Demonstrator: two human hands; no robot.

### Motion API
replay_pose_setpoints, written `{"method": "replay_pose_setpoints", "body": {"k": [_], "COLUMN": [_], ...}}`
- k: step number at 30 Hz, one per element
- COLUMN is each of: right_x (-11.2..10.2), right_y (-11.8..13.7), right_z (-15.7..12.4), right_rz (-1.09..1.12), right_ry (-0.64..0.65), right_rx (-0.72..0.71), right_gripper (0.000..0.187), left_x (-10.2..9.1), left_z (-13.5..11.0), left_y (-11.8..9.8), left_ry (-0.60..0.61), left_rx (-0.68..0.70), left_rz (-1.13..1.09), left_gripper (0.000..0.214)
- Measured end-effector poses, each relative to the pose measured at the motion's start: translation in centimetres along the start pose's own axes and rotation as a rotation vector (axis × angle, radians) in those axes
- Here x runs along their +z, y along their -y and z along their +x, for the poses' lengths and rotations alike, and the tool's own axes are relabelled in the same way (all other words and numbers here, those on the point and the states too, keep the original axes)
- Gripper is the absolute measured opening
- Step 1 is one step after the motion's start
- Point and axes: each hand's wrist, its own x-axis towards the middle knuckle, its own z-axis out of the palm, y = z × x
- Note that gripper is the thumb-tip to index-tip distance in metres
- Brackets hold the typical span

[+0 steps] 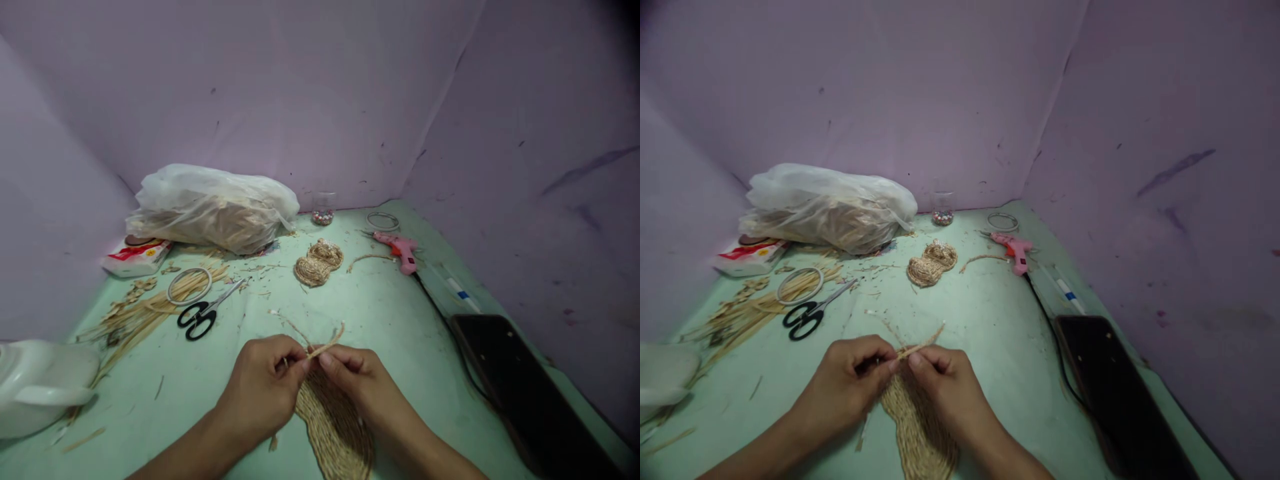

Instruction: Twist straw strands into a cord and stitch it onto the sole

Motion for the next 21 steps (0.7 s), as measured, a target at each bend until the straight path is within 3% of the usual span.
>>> {"method": "replay_pose_setpoints", "body": {"k": [3, 11, 14, 16, 19, 21], "right_x": [0.1, -0.2, -0.1, 0.0, 0.4, 0.6], "right_y": [0.0, 0.1, 0.2, 0.3, 0.4, 0.5], "right_z": [0.0, -0.2, -0.4, -0.5, -0.6, -0.7], "right_rz": [-0.015, -0.122, -0.168, -0.21, -0.239, -0.226], "right_ry": [0.014, -0.116, -0.149, -0.165, -0.154, -0.132], "right_rx": [-0.047, -0.011, -0.055, -0.068, -0.054, -0.05], "right_gripper": [0.031, 0.029, 0.027, 0.028, 0.028, 0.028], "left_x": [0.0, 0.3, -0.5, -1.2, -1.8, -1.9], "left_z": [0.0, 0.5, -0.3, -1.1, -2.1, -2.2], "left_y": [-0.2, -0.2, -0.6, -1.1, -1.6, -1.7], "left_ry": [0.025, 0.08, 0.118, -0.016, -0.313, -0.324], "left_rx": [-0.017, -0.027, -0.04, 0.08, 0.463, 0.579], "left_rz": [-0.031, -0.127, -0.049, 0.122, 0.312, 0.389], "left_gripper": [0.021, 0.02, 0.027, 0.028, 0.013, 0.016]}}
